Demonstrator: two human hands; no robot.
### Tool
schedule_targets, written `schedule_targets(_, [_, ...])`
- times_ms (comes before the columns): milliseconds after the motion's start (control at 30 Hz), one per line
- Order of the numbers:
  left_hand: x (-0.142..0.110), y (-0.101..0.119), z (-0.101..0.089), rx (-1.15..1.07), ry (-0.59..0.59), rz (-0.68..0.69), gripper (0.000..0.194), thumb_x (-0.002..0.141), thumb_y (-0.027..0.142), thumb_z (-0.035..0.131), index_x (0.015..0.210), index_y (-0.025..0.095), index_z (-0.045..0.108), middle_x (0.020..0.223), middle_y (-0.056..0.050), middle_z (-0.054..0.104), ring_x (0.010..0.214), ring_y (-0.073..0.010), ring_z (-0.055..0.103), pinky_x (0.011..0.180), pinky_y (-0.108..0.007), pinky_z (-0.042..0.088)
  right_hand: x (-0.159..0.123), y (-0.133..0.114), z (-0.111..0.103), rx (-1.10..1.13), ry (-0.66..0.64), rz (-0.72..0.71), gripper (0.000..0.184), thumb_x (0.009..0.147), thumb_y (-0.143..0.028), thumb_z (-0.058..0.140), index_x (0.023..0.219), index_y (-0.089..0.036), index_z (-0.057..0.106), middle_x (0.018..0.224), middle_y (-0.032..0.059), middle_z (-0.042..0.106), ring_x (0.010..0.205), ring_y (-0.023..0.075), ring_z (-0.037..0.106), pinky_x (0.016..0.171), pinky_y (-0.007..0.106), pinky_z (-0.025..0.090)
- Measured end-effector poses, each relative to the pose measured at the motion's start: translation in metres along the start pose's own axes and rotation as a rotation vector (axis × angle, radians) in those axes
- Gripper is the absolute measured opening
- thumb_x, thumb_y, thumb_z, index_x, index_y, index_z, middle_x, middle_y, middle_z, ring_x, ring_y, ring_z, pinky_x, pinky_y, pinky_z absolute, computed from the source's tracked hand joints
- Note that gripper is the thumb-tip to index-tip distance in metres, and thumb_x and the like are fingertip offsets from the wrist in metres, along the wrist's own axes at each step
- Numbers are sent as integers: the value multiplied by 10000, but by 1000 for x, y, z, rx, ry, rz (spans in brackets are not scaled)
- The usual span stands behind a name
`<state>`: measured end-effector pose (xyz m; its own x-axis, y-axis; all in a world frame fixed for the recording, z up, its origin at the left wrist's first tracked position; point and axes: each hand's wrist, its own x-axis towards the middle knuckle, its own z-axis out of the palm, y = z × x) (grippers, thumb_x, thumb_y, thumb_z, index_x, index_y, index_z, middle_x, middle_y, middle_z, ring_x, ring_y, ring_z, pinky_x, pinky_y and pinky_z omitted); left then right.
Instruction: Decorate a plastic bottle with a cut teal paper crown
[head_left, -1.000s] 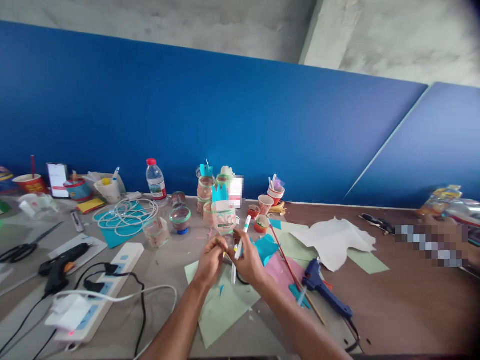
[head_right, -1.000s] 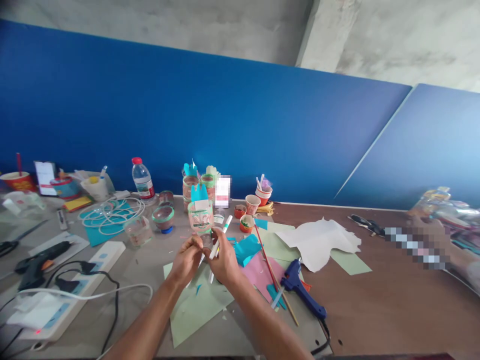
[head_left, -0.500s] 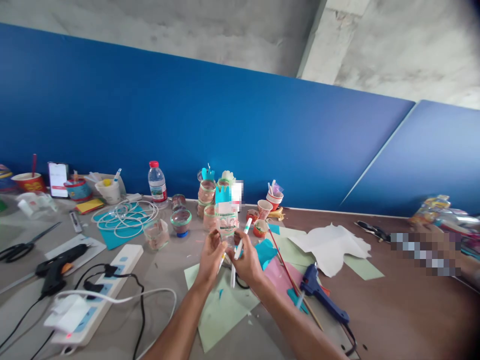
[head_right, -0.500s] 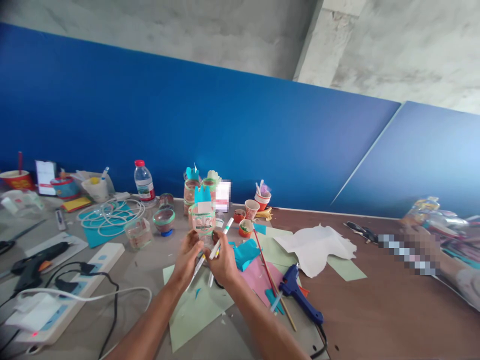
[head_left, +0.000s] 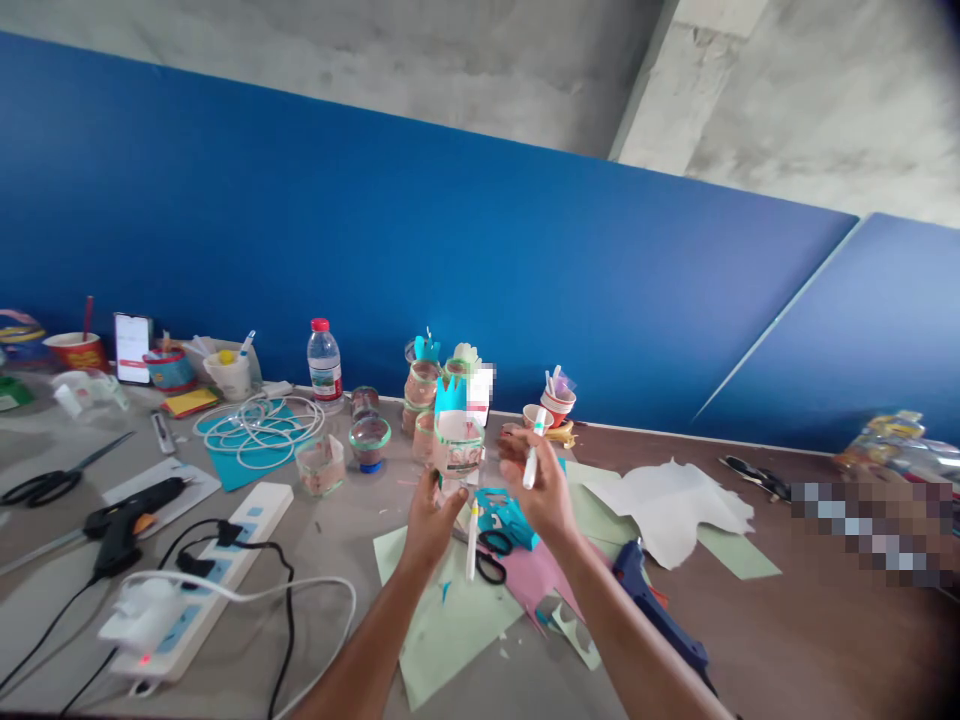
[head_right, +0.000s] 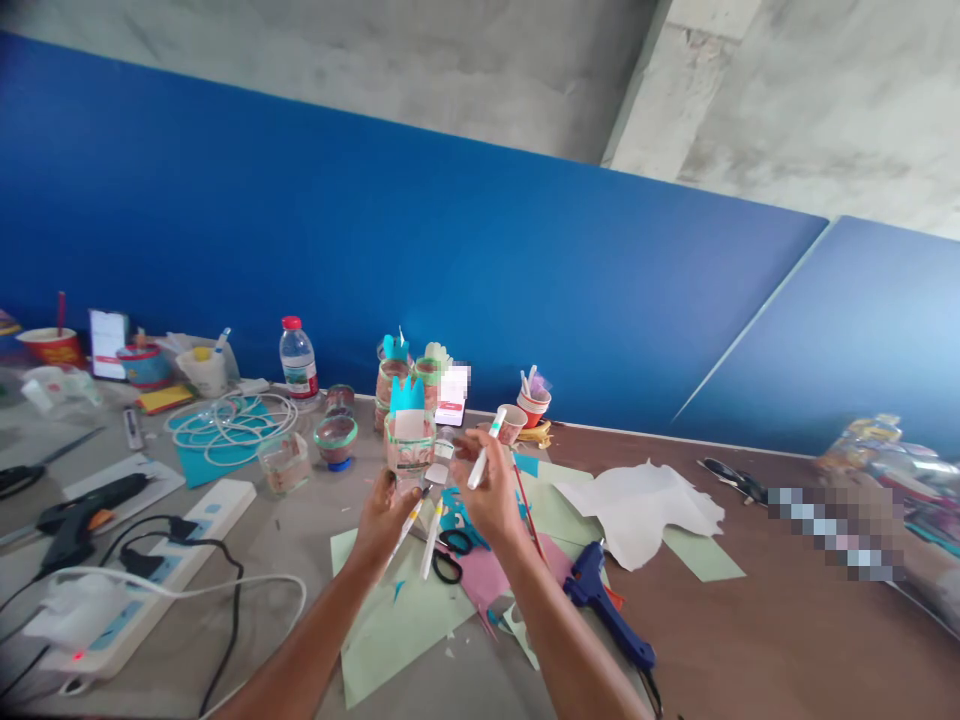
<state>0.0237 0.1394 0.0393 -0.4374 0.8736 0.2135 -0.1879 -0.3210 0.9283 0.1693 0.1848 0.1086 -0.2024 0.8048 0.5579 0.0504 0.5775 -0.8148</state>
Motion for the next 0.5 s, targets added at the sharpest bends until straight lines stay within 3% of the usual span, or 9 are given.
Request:
schedule_targets(100, [-2, 6, 2, 23, -41, 17, 365, 724, 327, 701, 1057, 198, 625, 1101, -91, 678, 1077, -256, 608, 962, -399, 424, 14, -17, -8, -13, -27, -63, 301, 815, -235, 617, 1108, -230, 548, 1105, 94, 666, 910, 206, 650, 818, 383, 540])
schedule_targets(233, [-3, 10, 2, 31, -73, 20, 359, 741, 334, 693, 1066, 198, 627, 1113, -97, 681, 1077, -258, 613, 959, -398, 426, 22, -31, -12, -135, -159, -139, 267, 847, -208, 568, 1112, -233, 585, 1014, 69, 672, 785, 172, 609, 707, 310, 518])
schedule_targets(367, [-3, 8, 3, -15, -95, 16, 385, 734, 354, 703, 1077, 202, 619, 1127, -105, 681, 1094, -265, 608, 965, -399, 427, 27, -36, -15, -309, -273, -250, 287, 857, -192, 545, 1132, -229, 616, 820, 35, 655, 755, 188, 614, 715, 315, 496])
schedule_targets(500, [-3, 7, 3, 14, -101, -3, 396, 721, 372, 713, 1057, 183, 625, 1129, -117, 676, 1108, -270, 600, 973, -391, 422, 32, -39, -18, -347, -277, -341, 295, 872, -197, 526, 1150, -227, 621, 842, 54, 672, 814, 215, 643, 748, 345, 507])
